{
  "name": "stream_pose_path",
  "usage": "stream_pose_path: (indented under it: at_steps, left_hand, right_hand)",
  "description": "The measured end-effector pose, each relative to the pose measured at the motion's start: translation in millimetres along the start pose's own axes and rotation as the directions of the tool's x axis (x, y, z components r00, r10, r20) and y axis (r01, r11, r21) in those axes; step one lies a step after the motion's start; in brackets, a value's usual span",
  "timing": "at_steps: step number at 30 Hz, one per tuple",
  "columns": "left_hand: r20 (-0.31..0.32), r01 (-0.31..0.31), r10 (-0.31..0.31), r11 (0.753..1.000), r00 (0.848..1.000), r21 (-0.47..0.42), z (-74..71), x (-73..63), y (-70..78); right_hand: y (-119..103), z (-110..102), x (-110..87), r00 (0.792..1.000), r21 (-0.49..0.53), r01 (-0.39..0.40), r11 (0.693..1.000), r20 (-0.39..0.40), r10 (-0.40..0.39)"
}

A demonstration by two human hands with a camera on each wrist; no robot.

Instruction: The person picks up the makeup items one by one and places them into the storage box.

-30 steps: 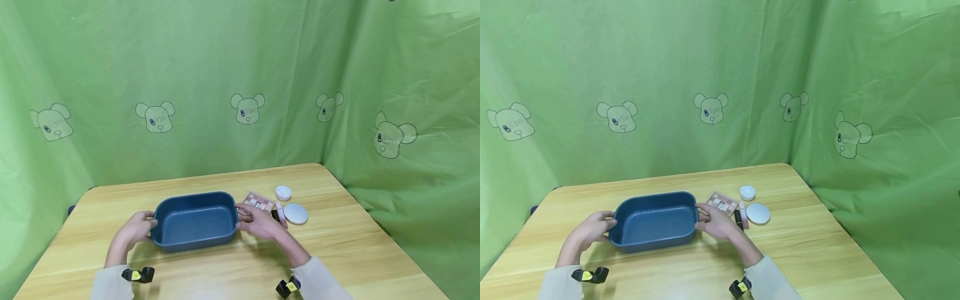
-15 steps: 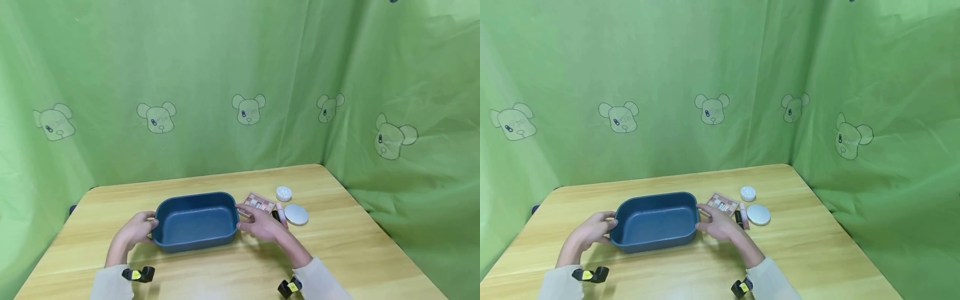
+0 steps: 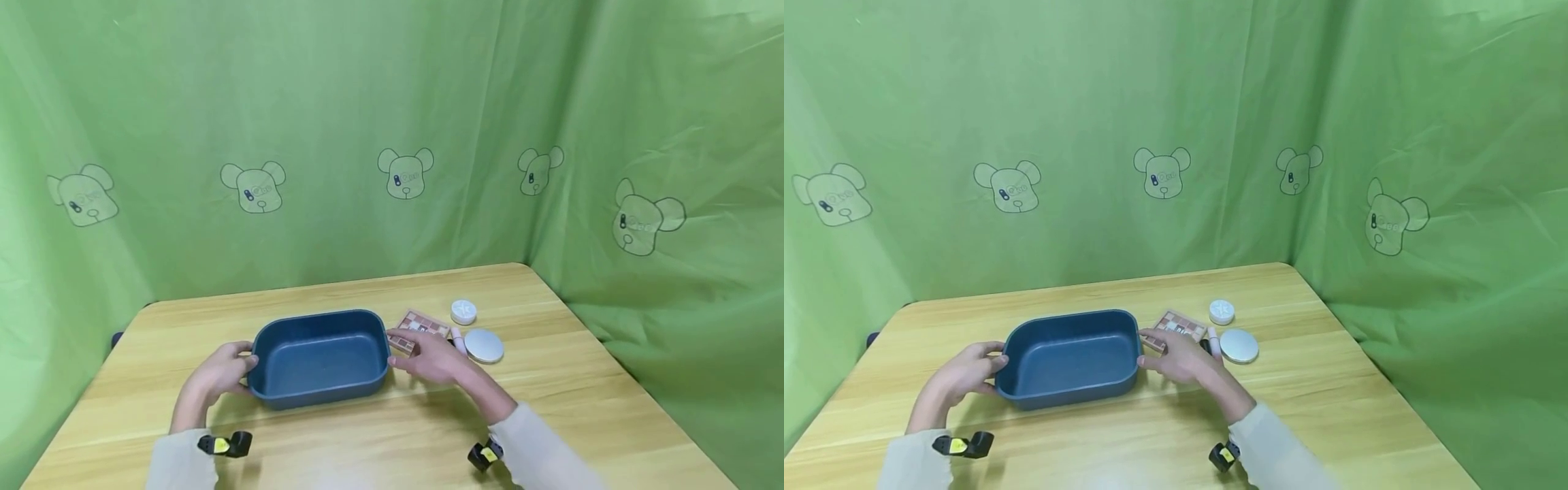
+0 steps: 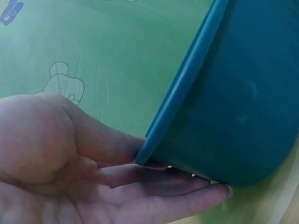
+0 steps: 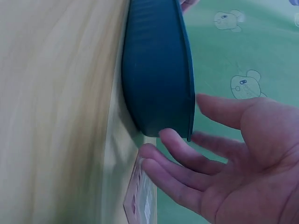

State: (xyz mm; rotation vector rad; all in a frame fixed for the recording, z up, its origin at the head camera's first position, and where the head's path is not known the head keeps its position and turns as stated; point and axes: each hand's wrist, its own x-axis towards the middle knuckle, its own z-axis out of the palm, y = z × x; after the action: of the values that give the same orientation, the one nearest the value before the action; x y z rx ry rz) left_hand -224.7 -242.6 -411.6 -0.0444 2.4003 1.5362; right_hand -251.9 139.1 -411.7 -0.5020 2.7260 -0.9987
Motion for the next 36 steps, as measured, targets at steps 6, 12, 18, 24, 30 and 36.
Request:
stream_pose_path:
  at_steps: [6,12,18,24,30,36]
  left_hand:
    - [0.008,0.0,0.0,1.0,1.0,0.002,-0.1,0.7,-1.1]
    - [-0.007,0.007,-0.007,1.0,1.0,0.003,1.2,-0.1,-3.1]
    - [-0.008,0.002,-0.002,1.0,1.0,0.005,1.2,1.4,-2.9]
    - [-0.016,0.008,-0.008,1.0,1.0,0.008,0.4,1.2,-0.9]
    - [-0.028,0.012,-0.011,1.0,1.0,0.021,-0.7,0.3,0.8]
    - [-0.027,0.005,-0.004,1.0,1.0,0.023,0.5,1.0,0.7]
  right_hand:
    - [10.4,-13.3,15.4,0.984,-0.04,-0.08,0.996,-0.162,0.072]
    - [35.1,-39.8,38.2,0.945,-0.093,-0.184,0.979,-0.289,0.15]
    - [68.5,-57.5,54.5,0.903,-0.192,-0.266,0.945,-0.393,0.175]
    - [87.2,-57.4,62.8,0.884,-0.196,-0.283,0.939,-0.432,0.177]
    - [88.6,-55.6,65.1,0.873,-0.188,-0.33,0.925,-0.434,0.223]
    - [87.8,-56.0,65.3,0.863,-0.168,-0.402,0.9,-0.399,0.311]
